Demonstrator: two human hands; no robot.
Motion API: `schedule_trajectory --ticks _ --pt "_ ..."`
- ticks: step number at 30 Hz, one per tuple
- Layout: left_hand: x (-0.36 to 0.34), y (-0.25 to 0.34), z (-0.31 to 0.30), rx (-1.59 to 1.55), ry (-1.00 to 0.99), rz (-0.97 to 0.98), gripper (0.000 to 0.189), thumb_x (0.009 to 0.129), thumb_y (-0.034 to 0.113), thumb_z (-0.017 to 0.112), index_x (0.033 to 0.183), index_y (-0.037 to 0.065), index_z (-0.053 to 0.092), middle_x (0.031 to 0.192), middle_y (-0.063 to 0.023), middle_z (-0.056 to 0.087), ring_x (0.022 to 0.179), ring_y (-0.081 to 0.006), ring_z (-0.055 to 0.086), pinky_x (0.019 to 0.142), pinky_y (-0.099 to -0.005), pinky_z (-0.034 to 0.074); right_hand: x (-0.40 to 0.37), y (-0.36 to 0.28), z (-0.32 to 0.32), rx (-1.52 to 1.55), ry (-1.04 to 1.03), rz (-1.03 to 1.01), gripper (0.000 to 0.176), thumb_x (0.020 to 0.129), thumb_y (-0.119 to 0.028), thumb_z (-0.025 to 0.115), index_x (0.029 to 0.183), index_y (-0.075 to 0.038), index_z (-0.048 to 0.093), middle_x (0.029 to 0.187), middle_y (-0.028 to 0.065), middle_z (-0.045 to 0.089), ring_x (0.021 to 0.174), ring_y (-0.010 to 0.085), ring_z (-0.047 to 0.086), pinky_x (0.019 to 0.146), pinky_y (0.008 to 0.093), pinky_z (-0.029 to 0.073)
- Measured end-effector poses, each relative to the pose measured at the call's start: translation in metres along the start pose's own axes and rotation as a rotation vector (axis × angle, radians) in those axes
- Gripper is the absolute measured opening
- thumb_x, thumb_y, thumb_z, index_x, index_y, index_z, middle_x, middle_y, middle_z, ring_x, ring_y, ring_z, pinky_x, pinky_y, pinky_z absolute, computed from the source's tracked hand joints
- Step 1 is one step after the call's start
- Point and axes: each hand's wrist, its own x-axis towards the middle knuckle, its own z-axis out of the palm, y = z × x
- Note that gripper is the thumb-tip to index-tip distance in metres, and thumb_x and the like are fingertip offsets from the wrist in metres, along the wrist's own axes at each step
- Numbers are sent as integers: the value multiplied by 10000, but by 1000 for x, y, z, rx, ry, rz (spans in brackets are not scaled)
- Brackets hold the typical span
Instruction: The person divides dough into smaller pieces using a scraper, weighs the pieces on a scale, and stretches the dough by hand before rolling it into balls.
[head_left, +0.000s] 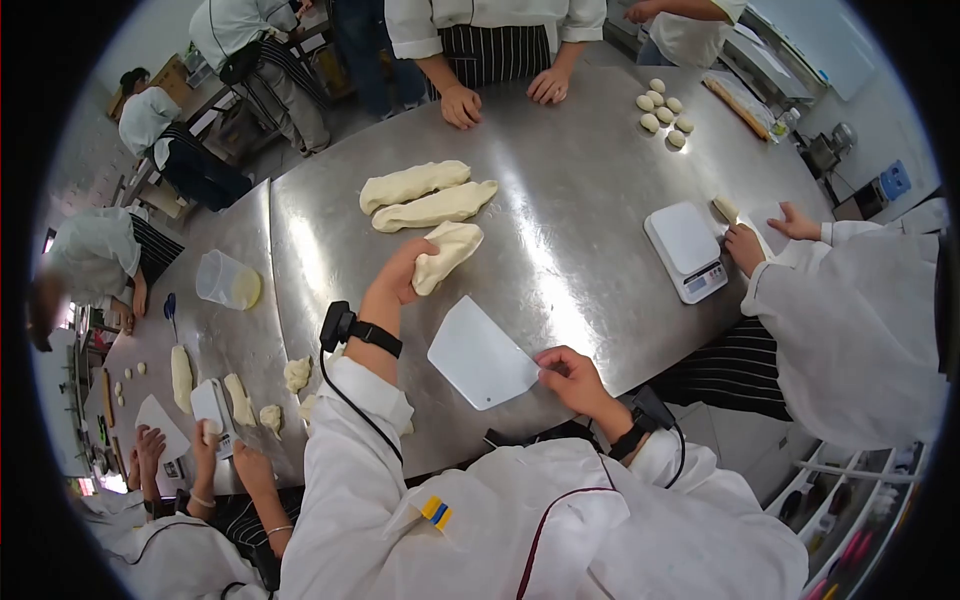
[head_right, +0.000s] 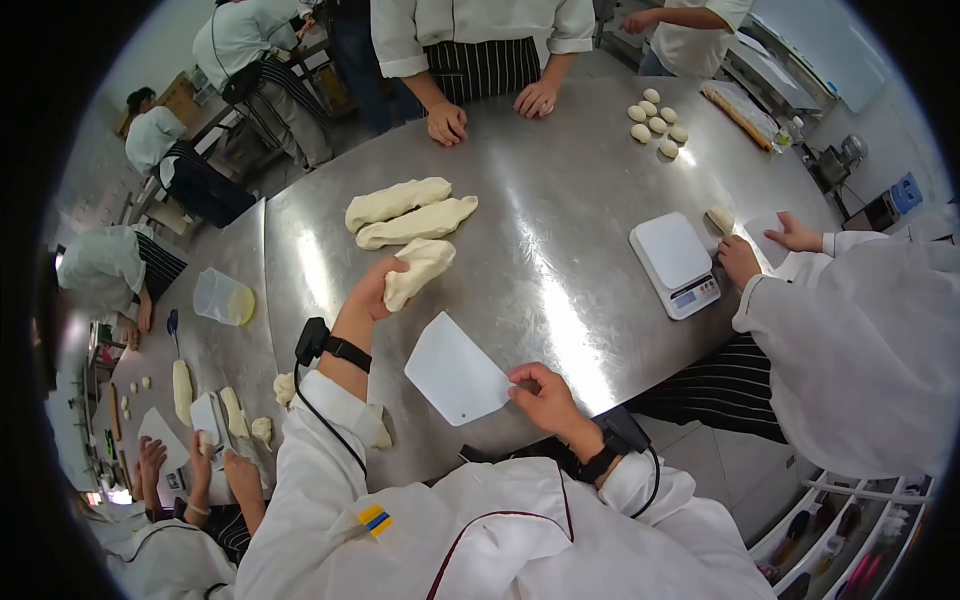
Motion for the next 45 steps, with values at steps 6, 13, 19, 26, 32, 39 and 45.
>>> schedule_trajectory --ticks 6,13,19,26,32,39,45 --pt "-42 -10 46 -169 -475 -45 543 749 211 596 1251 19 515 1091 -139 618 904 -225 630 615 -367 541 44 -61 5 261 64 -242 605 822 -160 743 1319 -27 425 1251 110 513 1136 213 540 840 359 533" --pt "-65 -36 95 896 -508 -221 573 741 232 665 1240 -9 519 1078 -105 623 973 -156 593 825 -287 491 45 -76 10 524 -123 251 556 745 -25 782 1234 24 521 1111 122 609 1001 225 622 813 366 561" --pt "-88 -22 70 714 -494 -165 542 763 217 674 1223 -24 524 974 -56 632 816 -143 625 768 -284 515 61 -94 -24 413 -50 68 420 753 -73 793 1100 62 599 987 136 659 851 202 661 747 325 562" --pt "-91 -20 31 326 -400 -183 557 820 279 684 1265 -7 512 887 -55 625 727 -128 616 677 -271 524 80 -160 -40 -180 196 29 450 788 -396 777 944 17 692 694 64 648 516 117 585 414 255 455" --pt "-154 28 51 313 -554 31 492 860 257 633 1265 5 509 840 -43 607 622 -116 588 529 -258 526 60 -197 -36 -87 40 -291 387 805 -382 752 897 -8 716 671 41 646 476 99 557 419 241 433" --pt "-120 -16 30 420 -311 -47 297 881 196 590 1132 42 565 759 -14 582 536 -83 549 462 -240 496 78 -184 -21 -316 150 -273 414 803 -411 748 863 -3 708 649 66 637 577 113 600 531 284 472" --pt "-115 -20 7 177 -290 73 230 842 157 618 1036 38 584 745 -12 593 509 -88 537 458 -227 473 105 -203 -24 -576 122 -266 427 808 -420 736 838 4 701 624 77 628 523 136 588 497 283 466"
